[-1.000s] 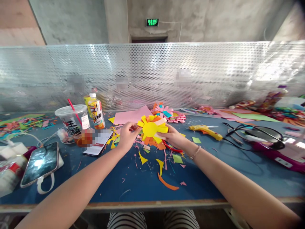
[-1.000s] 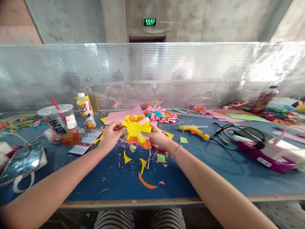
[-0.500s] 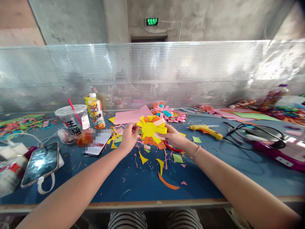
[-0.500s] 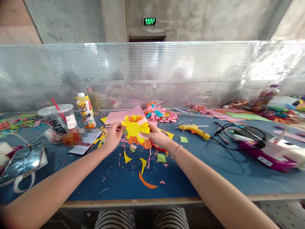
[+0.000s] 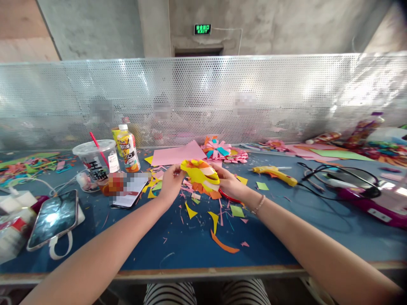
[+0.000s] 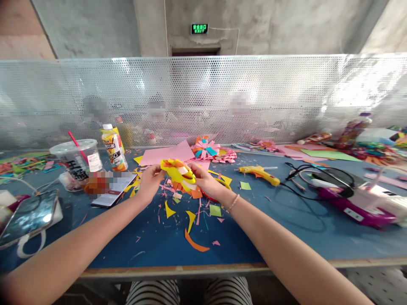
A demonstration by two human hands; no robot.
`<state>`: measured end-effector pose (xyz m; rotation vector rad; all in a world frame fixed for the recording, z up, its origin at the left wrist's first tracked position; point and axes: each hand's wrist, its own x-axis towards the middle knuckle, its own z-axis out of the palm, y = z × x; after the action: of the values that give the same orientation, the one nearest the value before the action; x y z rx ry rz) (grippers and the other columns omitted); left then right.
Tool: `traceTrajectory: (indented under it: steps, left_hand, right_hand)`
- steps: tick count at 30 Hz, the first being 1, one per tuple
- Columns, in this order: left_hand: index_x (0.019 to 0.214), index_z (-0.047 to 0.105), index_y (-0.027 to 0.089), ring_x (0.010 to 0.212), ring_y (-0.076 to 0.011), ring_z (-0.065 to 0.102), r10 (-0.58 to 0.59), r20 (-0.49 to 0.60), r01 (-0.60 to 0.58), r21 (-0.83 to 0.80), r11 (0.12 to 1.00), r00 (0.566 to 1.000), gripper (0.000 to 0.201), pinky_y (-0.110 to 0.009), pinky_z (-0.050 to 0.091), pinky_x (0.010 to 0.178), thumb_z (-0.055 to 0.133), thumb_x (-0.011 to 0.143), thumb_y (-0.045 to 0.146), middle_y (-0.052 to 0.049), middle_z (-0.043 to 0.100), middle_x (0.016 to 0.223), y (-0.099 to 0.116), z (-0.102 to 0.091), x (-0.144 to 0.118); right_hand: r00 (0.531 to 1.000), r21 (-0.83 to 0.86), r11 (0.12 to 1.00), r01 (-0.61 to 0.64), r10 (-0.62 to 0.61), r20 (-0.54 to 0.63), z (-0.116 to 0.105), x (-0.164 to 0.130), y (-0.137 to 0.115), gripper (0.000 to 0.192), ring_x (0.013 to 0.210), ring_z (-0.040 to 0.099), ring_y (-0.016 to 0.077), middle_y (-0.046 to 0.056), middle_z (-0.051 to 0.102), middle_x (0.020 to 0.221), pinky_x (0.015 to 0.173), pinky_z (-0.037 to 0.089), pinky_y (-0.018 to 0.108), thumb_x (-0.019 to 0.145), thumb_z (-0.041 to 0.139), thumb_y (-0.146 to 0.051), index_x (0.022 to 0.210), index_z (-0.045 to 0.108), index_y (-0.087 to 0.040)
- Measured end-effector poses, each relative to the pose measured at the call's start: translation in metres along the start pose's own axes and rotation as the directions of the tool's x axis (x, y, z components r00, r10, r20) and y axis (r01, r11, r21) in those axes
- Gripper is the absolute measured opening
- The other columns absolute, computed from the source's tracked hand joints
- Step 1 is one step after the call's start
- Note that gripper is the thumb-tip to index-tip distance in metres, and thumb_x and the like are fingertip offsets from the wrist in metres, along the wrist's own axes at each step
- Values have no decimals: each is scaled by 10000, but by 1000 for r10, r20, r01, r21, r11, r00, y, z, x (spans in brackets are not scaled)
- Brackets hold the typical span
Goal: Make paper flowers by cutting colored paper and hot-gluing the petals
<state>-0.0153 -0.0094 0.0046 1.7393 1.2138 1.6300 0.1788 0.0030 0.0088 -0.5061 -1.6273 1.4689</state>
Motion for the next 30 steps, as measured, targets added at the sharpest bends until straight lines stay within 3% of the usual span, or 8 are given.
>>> traceTrajectory:
  steps: [5,9,17,24,30]
  left_hand:
    - [823,613,149,780,-160,585,-27,17,30,-175,984,999,202,-266,437,714,554,741,324,-43,654,824,-3,7,-2]
    - [794,610,151,758,-156,582,-62,24,66,-229,971,998,169,-263,440,697,559,730,299,-38,650,802,-5,12,-5]
    - [843,627,139,760,-162,587,-79,25,81,-87,993,997,200,-265,436,692,529,750,288,-48,655,814,-1,11,-5]
    - [825,625,140,732,-162,586,-68,-14,68,23,997,998,196,-267,427,664,500,772,281,-45,651,775,9,11,-9]
    - [779,608,145,700,-153,561,-41,-31,44,105,994,999,164,-257,407,630,471,779,236,-34,624,738,12,10,-9]
  right_hand:
    - [997,134,990,-33,42,-67,2,-3,6,616,1004,575,196,13,600,1135,803,478,319,614,564,-174,1212,477,-293]
    - [995,129,988,-86,91,-33,0,-6,14,708,985,576,197,8,581,1165,803,467,337,591,524,-181,1277,408,-313]
    - [994,59,992,-109,110,-7,3,-9,12,739,929,574,174,8,556,1182,734,474,288,579,521,-187,1295,387,-309]
    - [998,-45,997,-59,59,-4,7,-11,10,697,1096,485,205,-16,509,1239,821,451,309,593,523,-206,1271,415,-321]
    - [996,-90,992,-85,83,-25,13,-12,8,726,1170,421,238,-4,457,1300,895,413,359,594,559,-249,1299,391,-302]
